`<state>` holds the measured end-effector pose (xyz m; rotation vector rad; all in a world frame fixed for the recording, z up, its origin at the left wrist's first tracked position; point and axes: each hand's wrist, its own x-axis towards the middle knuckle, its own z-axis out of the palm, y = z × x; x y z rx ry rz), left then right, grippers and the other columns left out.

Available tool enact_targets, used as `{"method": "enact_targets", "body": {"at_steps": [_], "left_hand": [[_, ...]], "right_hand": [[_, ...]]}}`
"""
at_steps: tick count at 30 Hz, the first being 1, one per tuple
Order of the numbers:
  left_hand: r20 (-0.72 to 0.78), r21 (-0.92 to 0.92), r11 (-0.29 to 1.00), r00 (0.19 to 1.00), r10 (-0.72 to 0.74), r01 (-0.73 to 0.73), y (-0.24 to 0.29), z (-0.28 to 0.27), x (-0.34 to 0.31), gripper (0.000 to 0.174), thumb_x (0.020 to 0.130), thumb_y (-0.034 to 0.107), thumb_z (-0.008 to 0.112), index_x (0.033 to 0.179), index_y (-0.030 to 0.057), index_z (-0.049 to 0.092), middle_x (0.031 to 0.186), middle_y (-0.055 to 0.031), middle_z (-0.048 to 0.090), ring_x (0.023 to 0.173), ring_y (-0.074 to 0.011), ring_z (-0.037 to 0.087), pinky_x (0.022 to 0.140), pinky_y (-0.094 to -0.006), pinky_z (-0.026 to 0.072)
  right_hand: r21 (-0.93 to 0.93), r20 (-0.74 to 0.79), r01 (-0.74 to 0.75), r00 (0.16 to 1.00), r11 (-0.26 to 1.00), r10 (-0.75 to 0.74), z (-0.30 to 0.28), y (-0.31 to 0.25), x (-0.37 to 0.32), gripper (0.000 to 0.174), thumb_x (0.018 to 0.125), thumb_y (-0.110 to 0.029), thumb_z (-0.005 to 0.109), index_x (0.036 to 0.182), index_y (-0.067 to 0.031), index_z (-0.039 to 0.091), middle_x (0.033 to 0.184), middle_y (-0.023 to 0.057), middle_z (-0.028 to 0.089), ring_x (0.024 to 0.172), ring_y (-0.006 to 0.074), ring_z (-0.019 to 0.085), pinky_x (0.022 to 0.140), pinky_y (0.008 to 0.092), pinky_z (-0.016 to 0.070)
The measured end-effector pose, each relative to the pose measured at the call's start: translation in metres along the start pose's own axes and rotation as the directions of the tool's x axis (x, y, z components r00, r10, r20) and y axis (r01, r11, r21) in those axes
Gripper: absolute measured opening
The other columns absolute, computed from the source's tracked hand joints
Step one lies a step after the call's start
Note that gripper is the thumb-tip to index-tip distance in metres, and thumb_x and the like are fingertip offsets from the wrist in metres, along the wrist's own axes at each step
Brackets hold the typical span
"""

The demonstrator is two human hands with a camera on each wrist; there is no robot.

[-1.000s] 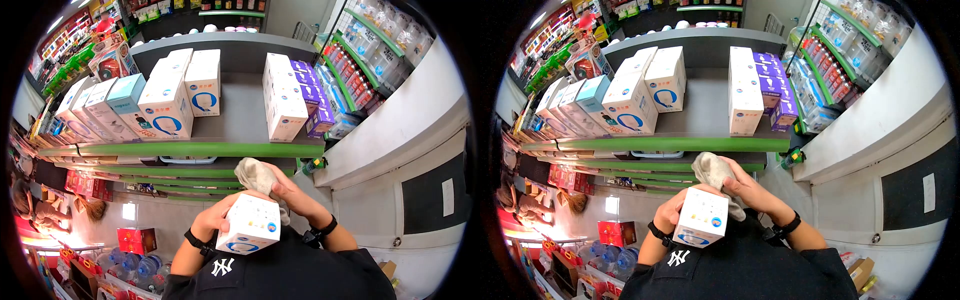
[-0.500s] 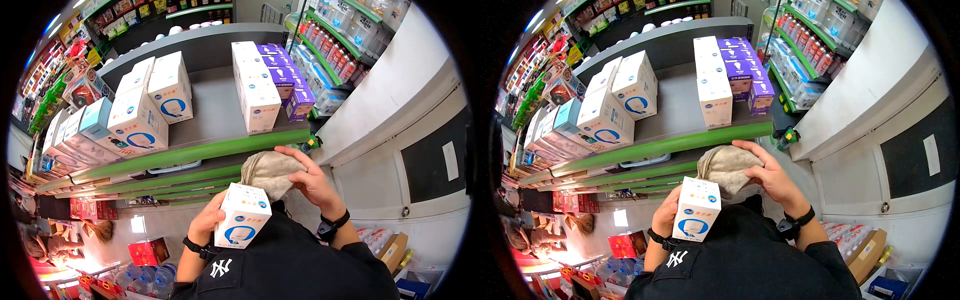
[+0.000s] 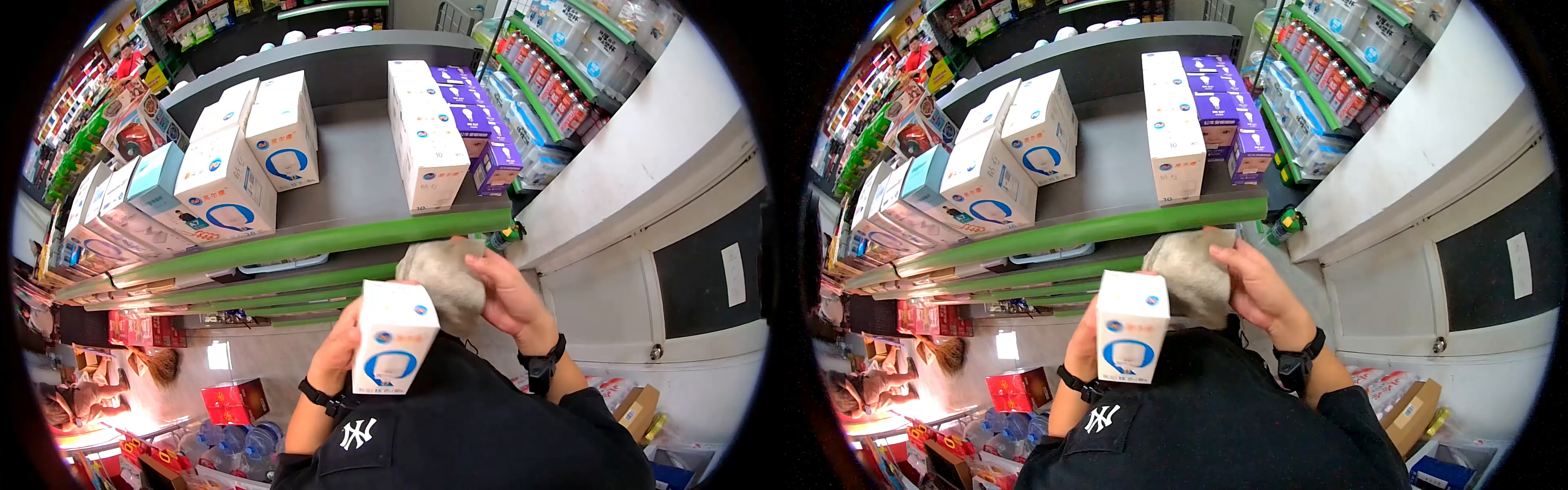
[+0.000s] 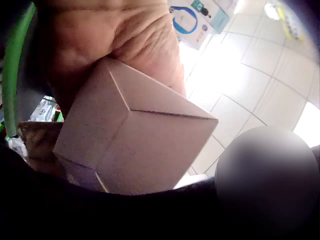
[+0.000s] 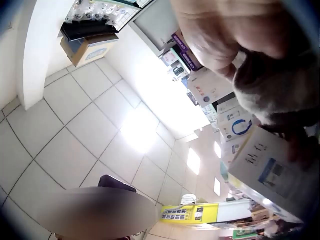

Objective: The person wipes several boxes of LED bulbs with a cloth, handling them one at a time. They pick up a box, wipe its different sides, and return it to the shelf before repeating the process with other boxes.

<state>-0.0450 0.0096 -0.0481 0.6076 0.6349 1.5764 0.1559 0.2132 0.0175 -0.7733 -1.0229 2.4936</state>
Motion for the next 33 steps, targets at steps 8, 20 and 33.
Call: {"method": "enact_targets", "body": {"at_steps": [8, 20, 33], "left_hand": [[-0.127, 0.089, 0.995, 0.990, 0.057, -0.046, 0.010, -0.002, -0.020, 0.119, 0.089, 0.075, 0.075, 0.168, -0.0041, 0.034, 0.153, -0.0286, 0.060, 0.136, -0.0369, 0.067, 0.108, -0.0494, 0.0606], [-0.252, -0.143, 0.990, 0.967, -0.031, -0.006, -0.001, -0.029, -0.009, 0.100, 0.107, 0.078, 0.041, 0.165, -0.0043, 0.039, 0.153, -0.0265, 0.061, 0.113, -0.0316, 0.076, 0.096, -0.0425, 0.0648], [-0.254, 0.212, 0.898, 0.866, 0.431, -0.385, 0.040, 0.056, 0.038, 0.076, 0.117, 0.048, 0.049, 0.175, 0.0082, 0.020, 0.160, -0.0174, 0.050, 0.145, -0.0262, 0.054, 0.121, -0.0414, 0.0447]], "right_hand": [[-0.530, 0.233, 0.156, 0.972, 0.833, -0.034, 0.002, 0.028, -0.012, 0.073, 0.096, -0.017, 0.087, 0.160, -0.0075, 0.052, 0.127, 0.0114, 0.073, 0.114, 0.0235, 0.073, 0.103, 0.0376, 0.0577], [-0.182, -0.081, 0.137, 0.985, 0.974, -0.153, -0.031, 0.023, -0.014, 0.047, 0.099, -0.014, 0.080, 0.141, -0.0002, 0.065, 0.143, 0.0131, 0.067, 0.127, 0.0211, 0.068, 0.106, 0.0392, 0.0578], [-0.598, 0.777, 0.731, 0.427, -0.329, -0.463, 0.075, 0.008, -0.014, 0.048, 0.071, -0.022, 0.096, 0.111, -0.0190, 0.070, 0.153, 0.0148, 0.052, 0.151, 0.0495, 0.041, 0.123, 0.0660, 0.0337]]}}
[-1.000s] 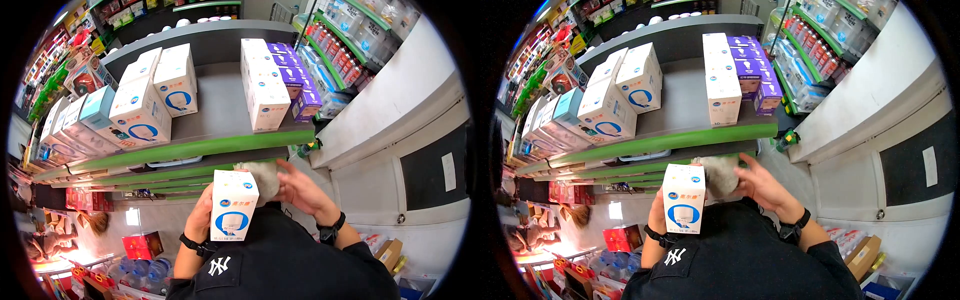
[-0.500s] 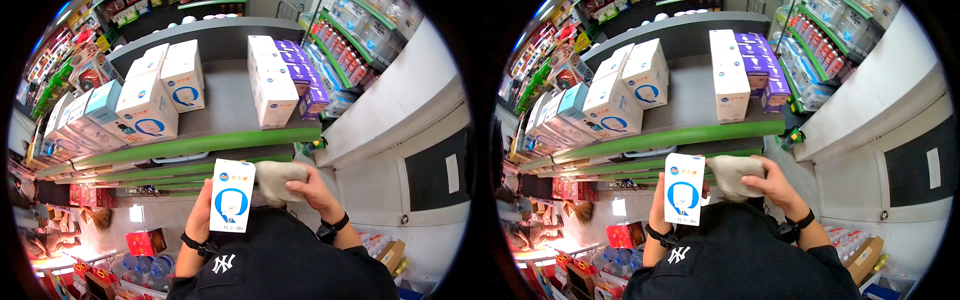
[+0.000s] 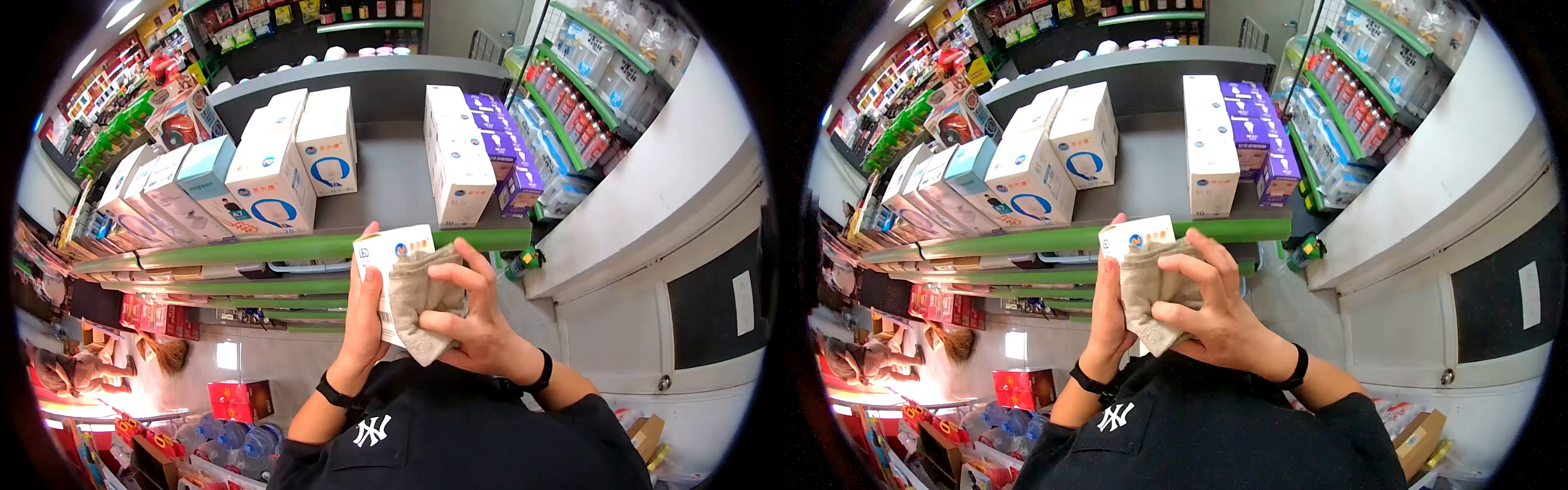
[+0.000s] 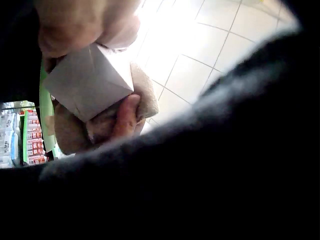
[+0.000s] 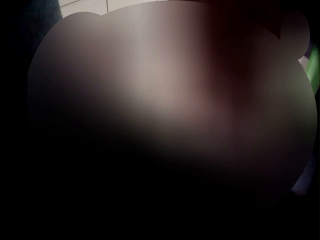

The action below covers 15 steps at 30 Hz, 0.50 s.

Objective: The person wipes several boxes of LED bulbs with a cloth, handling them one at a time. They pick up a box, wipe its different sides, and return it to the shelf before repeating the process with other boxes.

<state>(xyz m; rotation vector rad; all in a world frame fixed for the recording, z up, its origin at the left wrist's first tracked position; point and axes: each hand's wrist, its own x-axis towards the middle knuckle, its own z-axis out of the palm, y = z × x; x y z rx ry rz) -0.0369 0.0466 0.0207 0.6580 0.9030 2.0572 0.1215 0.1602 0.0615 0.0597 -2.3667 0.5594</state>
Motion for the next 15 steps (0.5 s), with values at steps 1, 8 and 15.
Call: {"method": "enact_targets", "body": {"at_steps": [1, 8, 15], "left_hand": [[0.006, -0.003, 1.000, 1.000, -0.009, 0.009, -0.003, -0.002, -0.001, 0.075, 0.118, 0.048, 0.049, 0.175, 0.0083, 0.020, 0.160, -0.0173, 0.050, 0.145, -0.0264, 0.054, 0.121, -0.0414, 0.0450], [-0.010, -0.098, 0.992, 0.997, -0.081, 0.080, -0.017, -0.009, -0.009, 0.068, 0.118, 0.047, 0.050, 0.171, 0.0090, 0.029, 0.159, -0.0166, 0.051, 0.145, -0.0253, 0.053, 0.120, -0.0404, 0.0456], [-0.015, 0.083, 0.993, 0.997, -0.080, 0.081, -0.027, -0.006, -0.014, 0.065, 0.117, 0.049, 0.051, 0.164, 0.0073, 0.035, 0.150, -0.0149, 0.054, 0.137, -0.0241, 0.056, 0.115, -0.0391, 0.0489]], "right_hand": [[0.060, 0.022, 0.019, 1.000, 0.998, -0.020, 0.000, 0.005, 0.000, 0.047, 0.072, -0.022, 0.096, 0.110, -0.0186, 0.069, 0.156, 0.0171, 0.050, 0.155, 0.0517, 0.036, 0.125, 0.0678, 0.0309], [0.270, 0.171, 0.019, 0.983, 0.963, -0.068, 0.003, 0.013, -0.011, 0.046, 0.075, -0.028, 0.096, 0.105, -0.0154, 0.064, 0.173, 0.0245, 0.036, 0.162, 0.0591, 0.025, 0.127, 0.0760, 0.0225], [0.167, 0.078, -0.070, 0.995, 0.984, 0.058, 0.011, 0.011, -0.007, 0.050, 0.079, -0.020, 0.092, 0.107, -0.0099, 0.053, 0.170, 0.0293, 0.037, 0.160, 0.0587, 0.028, 0.129, 0.0692, 0.0267]]}}
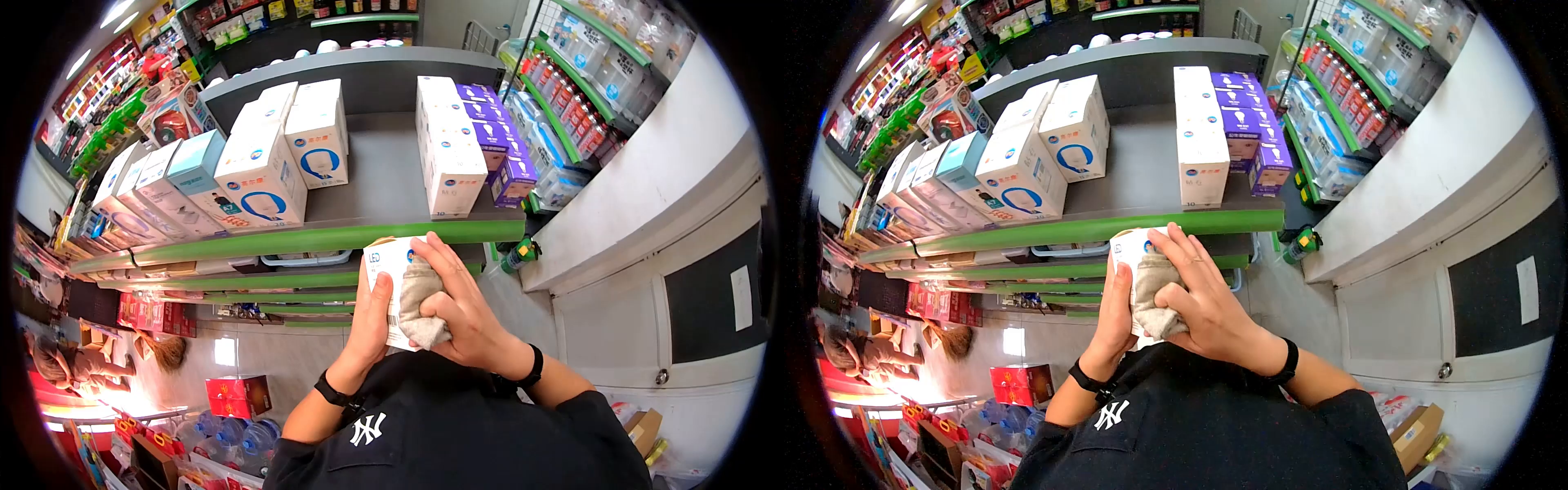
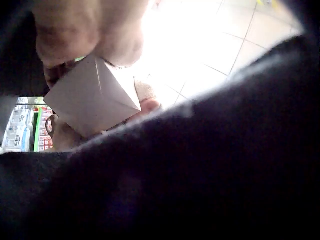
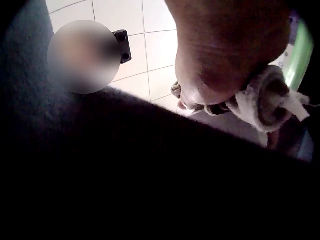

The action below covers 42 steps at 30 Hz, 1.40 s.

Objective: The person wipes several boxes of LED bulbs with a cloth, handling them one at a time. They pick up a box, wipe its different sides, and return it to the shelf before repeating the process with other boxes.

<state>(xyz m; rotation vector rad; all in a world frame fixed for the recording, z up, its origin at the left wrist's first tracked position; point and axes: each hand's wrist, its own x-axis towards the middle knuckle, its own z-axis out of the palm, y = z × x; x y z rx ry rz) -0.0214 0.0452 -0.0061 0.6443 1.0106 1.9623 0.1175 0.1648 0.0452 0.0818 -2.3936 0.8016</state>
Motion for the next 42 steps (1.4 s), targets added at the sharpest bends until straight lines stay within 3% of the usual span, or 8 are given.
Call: {"method": "enact_targets", "body": {"at_steps": [7, 13, 16, 21, 23, 26, 32, 42], "left_hand": [[0.171, 0.228, 0.973, 0.985, -0.018, -0.022, -0.009, 0.004, -0.009, 0.065, 0.115, 0.047, 0.057, 0.162, 0.0062, 0.038, 0.141, -0.0087, 0.059, 0.126, -0.0170, 0.058, 0.106, -0.0342, 0.0505], [0.287, 0.141, 0.983, 0.945, -0.156, 0.119, -0.005, -0.006, -0.005, 0.120, 0.079, 0.054, 0.097, 0.168, 0.0074, 0.031, 0.147, -0.0116, 0.059, 0.139, -0.0228, 0.058, 0.115, -0.0383, 0.0482], [0.233, -0.051, 0.968, 0.945, -0.230, 0.248, 0.003, -0.007, -0.009, 0.136, 0.066, 0.048, 0.105, 0.170, 0.0070, 0.028, 0.152, -0.0179, 0.059, 0.139, -0.0346, 0.063, 0.121, -0.0465, 0.0497], [0.240, -0.398, 0.874, 0.951, -0.195, 0.280, -0.001, -0.024, -0.005, 0.108, 0.096, 0.062, 0.069, 0.173, 0.0045, 0.019, 0.157, -0.0347, 0.055, 0.139, -0.0378, 0.064, 0.118, -0.0484, 0.0537], [0.215, -0.450, 0.862, 0.965, -0.150, 0.234, 0.000, -0.025, 0.000, 0.090, 0.104, 0.054, 0.053, 0.175, 0.0098, 0.020, 0.160, -0.0293, 0.054, 0.143, -0.0361, 0.061, 0.119, -0.0478, 0.0523], [-0.052, -0.329, 0.941, 0.993, -0.102, 0.079, 0.011, 0.003, -0.003, 0.076, 0.107, 0.041, 0.045, 0.175, 0.0160, 0.024, 0.165, -0.0213, 0.051, 0.146, -0.0345, 0.058, 0.120, -0.0485, 0.0503], [0.034, -0.399, 0.889, 0.973, -0.229, 0.223, -0.007, -0.006, -0.008, 0.070, 0.110, 0.043, 0.042, 0.172, 0.0105, 0.030, 0.157, -0.0191, 0.058, 0.136, -0.0323, 0.065, 0.114, -0.0456, 0.0558], [0.217, -0.089, 0.965, 0.950, -0.222, 0.246, -0.014, -0.005, -0.016, 0.081, 0.101, 0.040, 0.065, 0.166, 0.0158, 0.024, 0.147, -0.0141, 0.053, 0.134, -0.0240, 0.061, 0.108, -0.0374, 0.0545]], "right_hand": [[-0.016, -0.206, -0.166, 0.966, 0.986, 0.159, -0.011, 0.006, 0.002, 0.041, 0.086, -0.019, 0.086, 0.110, -0.0049, 0.056, 0.147, 0.0293, 0.055, 0.130, 0.0526, 0.060, 0.107, 0.0549, 0.0509], [-0.001, -0.354, -0.233, 0.910, 0.973, 0.217, -0.015, 0.034, 0.004, 0.034, 0.103, -0.025, 0.076, 0.118, 0.0006, 0.060, 0.122, 0.0267, 0.064, 0.109, 0.0464, 0.068, 0.092, 0.0477, 0.0551], [0.495, -0.325, -0.332, 0.787, 0.803, 0.525, -0.019, 0.033, -0.006, 0.046, 0.113, -0.037, 0.065, 0.137, 0.0013, 0.060, 0.134, 0.0178, 0.068, 0.119, 0.0295, 0.069, 0.106, 0.0396, 0.0514], [0.664, -0.209, -0.230, 0.856, 0.711, 0.472, -0.016, 0.025, -0.026, 0.059, 0.117, -0.047, 0.054, 0.147, 0.0029, 0.053, 0.164, 0.0196, 0.050, 0.142, 0.0236, 0.054, 0.122, 0.0381, 0.0390], [0.493, -0.167, -0.139, 0.954, 0.859, 0.250, -0.019, 0.018, -0.022, 0.042, 0.114, -0.044, 0.059, 0.120, -0.0022, 0.058, 0.168, 0.0278, 0.042, 0.154, 0.0353, 0.044, 0.126, 0.0474, 0.0331], [0.285, -0.064, -0.057, 0.995, 0.957, 0.078, -0.009, 0.012, -0.019, 0.031, 0.103, -0.029, 0.076, 0.111, -0.0055, 0.058, 0.172, 0.0295, 0.037, 0.163, 0.0503, 0.029, 0.132, 0.0578, 0.0227], [0.104, -0.042, 0.033, 0.999, 0.994, -0.029, 0.002, 0.000, -0.010, 0.041, 0.091, -0.030, 0.087, 0.106, -0.0103, 0.055, 0.177, 0.0316, 0.027, 0.166, 0.0571, 0.015, 0.130, 0.0698, 0.0159], [0.047, -0.265, -0.098, 0.958, 0.994, 0.107, -0.009, 0.015, -0.002, 0.031, 0.103, -0.023, 0.075, 0.110, -0.0023, 0.054, 0.139, 0.0294, 0.057, 0.121, 0.0408, 0.062, 0.104, 0.0477, 0.0487]]}}
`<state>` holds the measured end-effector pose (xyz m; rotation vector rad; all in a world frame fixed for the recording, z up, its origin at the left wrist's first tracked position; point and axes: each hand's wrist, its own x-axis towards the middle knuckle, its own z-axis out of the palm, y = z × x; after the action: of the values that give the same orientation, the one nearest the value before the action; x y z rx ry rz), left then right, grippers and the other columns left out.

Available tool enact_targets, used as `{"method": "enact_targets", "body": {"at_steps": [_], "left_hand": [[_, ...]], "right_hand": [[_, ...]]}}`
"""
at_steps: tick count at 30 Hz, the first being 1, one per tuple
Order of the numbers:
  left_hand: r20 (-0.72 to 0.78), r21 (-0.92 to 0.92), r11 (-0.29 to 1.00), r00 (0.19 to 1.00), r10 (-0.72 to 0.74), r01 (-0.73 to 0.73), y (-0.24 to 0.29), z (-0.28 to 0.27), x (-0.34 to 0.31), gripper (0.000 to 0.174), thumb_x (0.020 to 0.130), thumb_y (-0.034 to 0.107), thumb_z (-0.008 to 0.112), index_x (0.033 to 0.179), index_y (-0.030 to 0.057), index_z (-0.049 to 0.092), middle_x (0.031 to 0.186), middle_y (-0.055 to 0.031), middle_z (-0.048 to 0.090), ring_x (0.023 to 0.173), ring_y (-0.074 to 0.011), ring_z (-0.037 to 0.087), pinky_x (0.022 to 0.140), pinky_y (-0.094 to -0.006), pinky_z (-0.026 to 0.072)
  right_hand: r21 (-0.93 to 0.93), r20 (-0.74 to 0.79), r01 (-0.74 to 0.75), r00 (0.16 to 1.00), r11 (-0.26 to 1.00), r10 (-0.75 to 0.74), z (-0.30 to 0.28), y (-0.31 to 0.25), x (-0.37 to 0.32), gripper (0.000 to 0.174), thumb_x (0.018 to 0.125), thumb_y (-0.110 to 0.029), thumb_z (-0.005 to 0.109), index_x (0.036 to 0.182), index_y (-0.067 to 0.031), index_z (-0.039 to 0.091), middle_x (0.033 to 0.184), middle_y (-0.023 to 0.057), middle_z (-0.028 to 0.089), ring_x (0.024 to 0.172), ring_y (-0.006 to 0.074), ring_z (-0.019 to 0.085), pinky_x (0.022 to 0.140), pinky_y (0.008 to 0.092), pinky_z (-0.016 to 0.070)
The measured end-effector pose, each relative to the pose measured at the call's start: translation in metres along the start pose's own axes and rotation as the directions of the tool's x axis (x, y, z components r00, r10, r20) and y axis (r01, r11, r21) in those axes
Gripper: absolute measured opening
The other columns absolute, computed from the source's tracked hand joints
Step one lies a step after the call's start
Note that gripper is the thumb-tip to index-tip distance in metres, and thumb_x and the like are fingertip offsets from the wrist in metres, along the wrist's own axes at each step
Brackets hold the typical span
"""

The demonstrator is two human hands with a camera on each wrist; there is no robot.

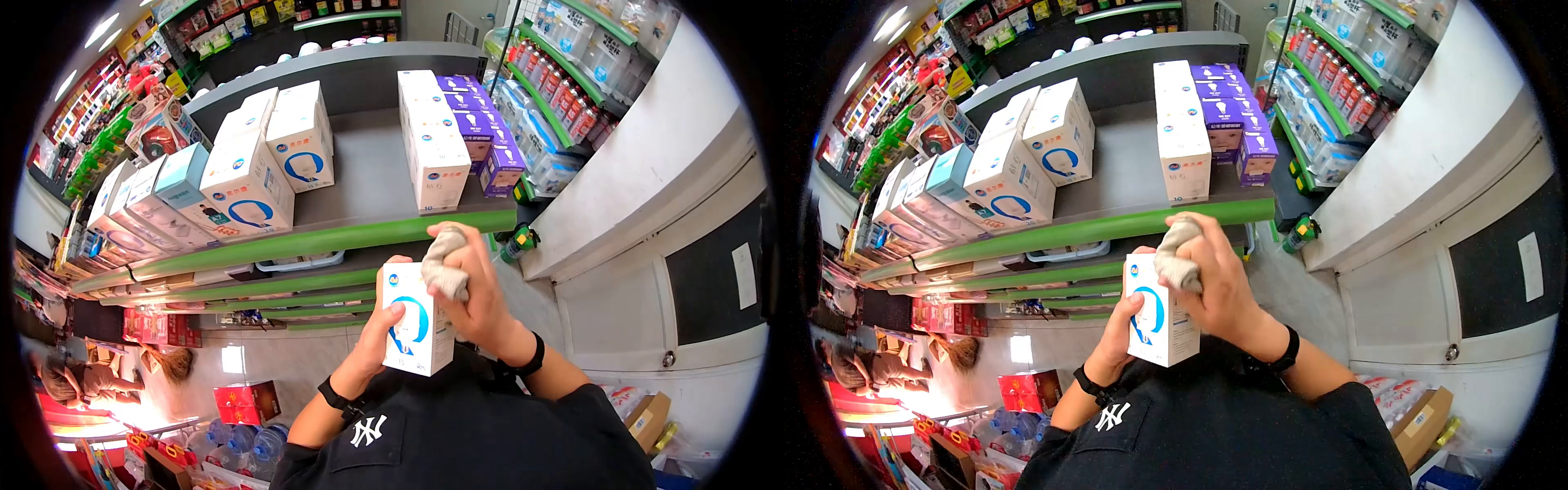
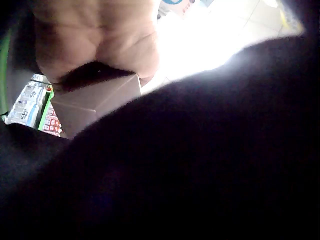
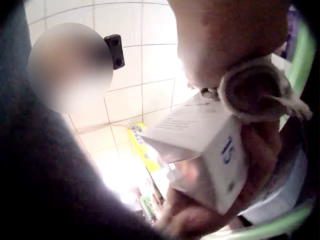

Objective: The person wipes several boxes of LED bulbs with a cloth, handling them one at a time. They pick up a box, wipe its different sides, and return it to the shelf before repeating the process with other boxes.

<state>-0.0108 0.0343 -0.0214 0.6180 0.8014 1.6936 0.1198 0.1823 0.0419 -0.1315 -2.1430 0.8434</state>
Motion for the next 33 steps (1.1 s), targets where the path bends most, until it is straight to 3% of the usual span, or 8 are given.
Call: {"method": "enact_targets", "body": {"at_steps": [4, 7, 11, 12, 16, 19, 26, 33], "left_hand": [[0.018, 0.067, 0.997, 0.999, -0.043, 0.042, 0.000, -0.006, 0.001, 0.082, 0.099, 0.039, 0.068, 0.165, 0.0159, 0.026, 0.143, -0.0128, 0.055, 0.131, -0.0226, 0.062, 0.106, -0.0355, 0.0560], [0.030, -0.046, 0.998, 0.999, -0.031, 0.033, 0.002, -0.011, -0.003, 0.082, 0.098, 0.038, 0.068, 0.166, 0.0153, 0.028, 0.144, -0.0121, 0.057, 0.134, -0.0242, 0.062, 0.109, -0.0372, 0.0554], [-0.032, -0.336, 0.940, 0.998, 0.046, -0.054, 0.019, -0.014, -0.002, 0.085, 0.107, 0.037, 0.063, 0.177, 0.0190, 0.018, 0.170, -0.0158, 0.046, 0.151, -0.0339, 0.054, 0.123, -0.0500, 0.0480], [0.021, -0.469, 0.880, 0.996, 0.091, -0.070, 0.020, -0.017, 0.000, 0.080, 0.113, 0.032, 0.057, 0.178, 0.0210, 0.012, 0.173, -0.0142, 0.042, 0.153, -0.0350, 0.052, 0.124, -0.0534, 0.0472], [-0.134, -0.351, 0.906, 0.970, 0.201, -0.236, 0.010, -0.008, 0.012, 0.068, 0.118, 0.024, 0.046, 0.178, 0.0213, 0.014, 0.173, -0.0128, 0.042, 0.151, -0.0334, 0.054, 0.124, -0.0526, 0.0482], [-0.213, -0.153, 0.966, 0.962, 0.174, -0.208, 0.008, -0.012, 0.011, 0.063, 0.120, 0.031, 0.041, 0.177, 0.0198, 0.016, 0.171, -0.0135, 0.044, 0.149, -0.0322, 0.056, 0.124, -0.0510, 0.0489], [-0.169, -0.234, 0.971, 0.986, 0.011, -0.050, 0.000, -0.018, 0.002, 0.071, 0.117, 0.055, 0.040, 0.170, 0.0079, 0.032, 0.161, -0.0190, 0.055, 0.144, -0.0357, 0.059, 0.121, -0.0496, 0.0491], [-0.065, -0.269, 0.962, 0.997, 0.038, -0.054, 0.011, -0.005, 0.001, 0.074, 0.115, 0.052, 0.046, 0.171, 0.0068, 0.028, 0.162, -0.0195, 0.052, 0.145, -0.0355, 0.058, 0.121, -0.0488, 0.0491]], "right_hand": [[-0.120, -0.080, -0.049, 0.996, 0.992, 0.039, 0.000, 0.016, -0.005, 0.025, 0.111, -0.024, 0.067, 0.116, -0.0015, 0.057, 0.128, 0.0220, 0.064, 0.110, 0.0303, 0.065, 0.098, 0.0399, 0.0508], [0.412, -0.034, -0.448, 0.863, 0.793, 0.504, 0.002, 0.017, -0.011, 0.030, 0.116, -0.031, 0.061, 0.123, -0.0011, 0.059, 0.130, 0.0144, 0.066, 0.102, 0.0200, 0.066, 0.093, 0.0328, 0.0531], [0.638, -0.025, -0.406, 0.838, 0.654, 0.545, 0.004, 0.023, -0.018, 0.044, 0.118, -0.042, 0.052, 0.132, -0.0004, 0.058, 0.144, 0.0144, 0.065, 0.101, 0.0142, 0.067, 0.091, 0.0296, 0.0556], [0.687, 0.066, -0.406, 0.860, 0.602, 0.505, 0.001, 0.023, -0.021, 0.049, 0.117, -0.042, 0.055, 0.140, 0.0013, 0.056, 0.157, 0.0178, 0.055, 0.129, 0.0204, 0.064, 0.109, 0.0343, 0.0508], [0.600, 0.189, -0.264, 0.964, 0.755, 0.187, 0.008, 0.009, -0.021, 0.045, 0.115, -0.044, 0.057, 0.127, -0.0002, 0.057, 0.171, 0.0258, 0.038, 0.154, 0.0346, 0.045, 0.127, 0.0466, 0.0333], [0.507, 0.213, -0.208, 0.971, 0.837, 0.113, 0.008, 0.005, -0.019, 0.041, 0.113, -0.043, 0.061, 0.118, -0.0028, 0.056, 0.176, 0.0312, 0.029, 0.160, 0.0414, 0.039, 0.128, 0.0476, 0.0305], [0.272, 0.292, -0.015, 0.954, 0.962, -0.068, 0.010, -0.001, -0.015, 0.032, 0.095, -0.022, 0.084, 0.108, -0.0088, 0.059, 0.180, 0.0319, 0.016, 0.167, 0.0576, 0.008, 0.132, 0.0672, 0.0117], [0.195, 0.292, 0.055, 0.950, 0.979, -0.112, 0.012, 0.000, -0.014, 0.033, 0.091, -0.016, 0.085, 0.108, -0.0106, 0.057, 0.180, 0.0337, 0.014, 0.167, 0.0577, 0.010, 0.131, 0.0703, 0.0107]]}}
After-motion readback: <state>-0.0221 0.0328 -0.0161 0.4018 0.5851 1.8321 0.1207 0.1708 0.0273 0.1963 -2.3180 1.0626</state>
